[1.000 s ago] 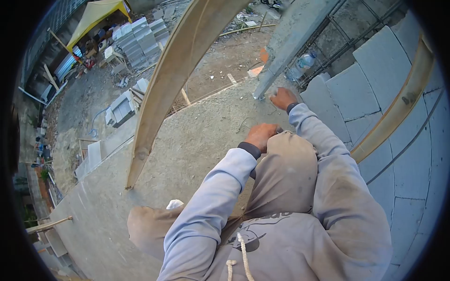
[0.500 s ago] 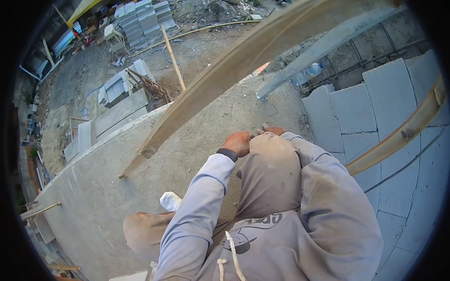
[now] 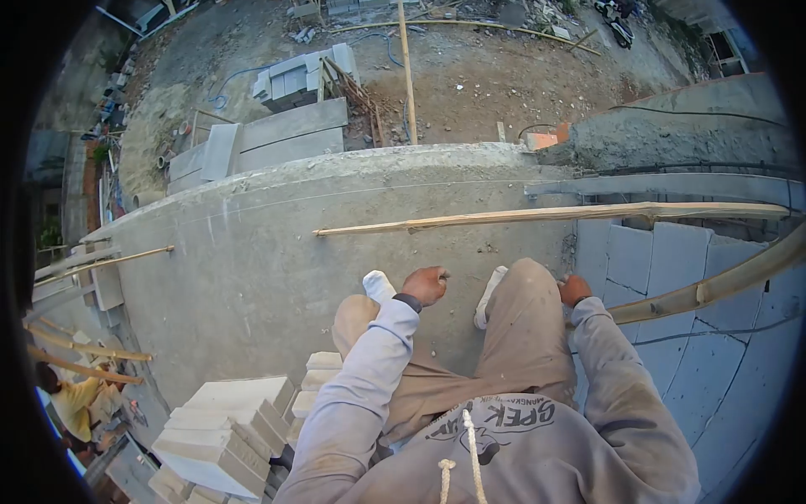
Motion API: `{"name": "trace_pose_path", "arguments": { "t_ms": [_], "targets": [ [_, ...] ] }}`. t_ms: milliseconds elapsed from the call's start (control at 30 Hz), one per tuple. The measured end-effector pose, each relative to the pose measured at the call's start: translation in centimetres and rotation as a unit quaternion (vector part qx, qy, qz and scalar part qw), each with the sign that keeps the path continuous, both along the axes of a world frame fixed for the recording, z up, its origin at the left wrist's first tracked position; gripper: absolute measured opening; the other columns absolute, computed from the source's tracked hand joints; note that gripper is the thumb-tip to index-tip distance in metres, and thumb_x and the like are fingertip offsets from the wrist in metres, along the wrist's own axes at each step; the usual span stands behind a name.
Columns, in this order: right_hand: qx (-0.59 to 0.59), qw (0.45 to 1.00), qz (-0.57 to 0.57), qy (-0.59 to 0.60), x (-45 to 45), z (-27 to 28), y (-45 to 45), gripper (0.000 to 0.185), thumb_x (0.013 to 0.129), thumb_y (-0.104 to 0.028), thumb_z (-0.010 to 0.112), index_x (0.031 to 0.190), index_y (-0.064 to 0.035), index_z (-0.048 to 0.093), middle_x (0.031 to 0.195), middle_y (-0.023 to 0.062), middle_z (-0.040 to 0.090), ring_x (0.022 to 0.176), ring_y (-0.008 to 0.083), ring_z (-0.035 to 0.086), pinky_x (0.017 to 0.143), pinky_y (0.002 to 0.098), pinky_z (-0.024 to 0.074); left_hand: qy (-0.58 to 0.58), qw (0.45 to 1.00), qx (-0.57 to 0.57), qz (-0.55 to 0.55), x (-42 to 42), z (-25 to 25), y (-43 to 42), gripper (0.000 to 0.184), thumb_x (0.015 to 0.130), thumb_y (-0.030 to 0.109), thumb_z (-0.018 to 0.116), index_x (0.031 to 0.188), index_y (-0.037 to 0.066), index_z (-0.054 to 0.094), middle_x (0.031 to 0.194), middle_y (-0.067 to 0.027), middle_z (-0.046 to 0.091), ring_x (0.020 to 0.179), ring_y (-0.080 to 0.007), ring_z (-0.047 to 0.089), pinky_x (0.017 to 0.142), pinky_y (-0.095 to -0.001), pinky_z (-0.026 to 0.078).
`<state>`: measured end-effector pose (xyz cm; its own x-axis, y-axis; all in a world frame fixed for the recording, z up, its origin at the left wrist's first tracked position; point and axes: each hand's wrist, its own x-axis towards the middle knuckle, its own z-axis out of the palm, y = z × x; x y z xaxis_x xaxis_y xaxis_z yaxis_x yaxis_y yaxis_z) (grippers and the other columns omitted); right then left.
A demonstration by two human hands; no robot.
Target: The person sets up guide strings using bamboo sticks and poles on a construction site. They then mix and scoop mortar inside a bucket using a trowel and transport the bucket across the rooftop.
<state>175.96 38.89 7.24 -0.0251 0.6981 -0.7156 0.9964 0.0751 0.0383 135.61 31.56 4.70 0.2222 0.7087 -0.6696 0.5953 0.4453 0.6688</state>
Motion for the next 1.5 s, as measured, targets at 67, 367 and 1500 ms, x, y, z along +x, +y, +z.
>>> {"name": "trace_pose_path", "arguments": {
  "t_ms": [67, 367, 1500],
  "targets": [
    [0.000, 0.999, -0.036, 0.013, -1.1, 3.0, -1.8, 0.037, 0.083, -0.035, 0.050, 0.093, -0.0032, 0.065, 0.095, 0.0246, 0.062, 0.092, 0.0406, 0.058, 0.082, 0.0475, 0.0457, 0.013, 0.999, -0.010, 0.041, -2.7, 2.2, -3.4, 0.033, 0.079, 0.019, 0.049, 0.108, 0.011, 0.062, 0.101, -0.0180, 0.064, 0.097, -0.0339, 0.060, 0.086, -0.0418, 0.047],
    [-0.180, 0.975, 0.107, 0.080, -17.6, 19.7, -5.2, 0.040, 0.081, -0.038, 0.051, 0.103, -0.0083, 0.066, 0.102, 0.0229, 0.062, 0.097, 0.0392, 0.058, 0.088, 0.0435, 0.0442, 0.085, 0.968, -0.072, 0.224, -13.4, 16.5, -15.0, 0.034, 0.079, 0.024, 0.050, 0.109, 0.010, 0.061, 0.099, -0.0186, 0.064, 0.097, -0.0343, 0.060, 0.084, -0.0415, 0.047],
    [-0.092, 0.865, 0.468, 0.154, -59.5, 18.2, 8.3, 0.035, 0.075, -0.031, 0.061, 0.078, 0.0032, 0.066, 0.078, 0.0237, 0.065, 0.077, 0.0333, 0.065, 0.067, 0.0415, 0.0498, 0.110, 0.612, -0.027, 0.783, -11.9, 24.9, -32.3, 0.034, 0.080, 0.031, 0.051, 0.103, 0.010, 0.065, 0.103, -0.0187, 0.063, 0.099, -0.0337, 0.059, 0.087, -0.0397, 0.047]
  ]
}}
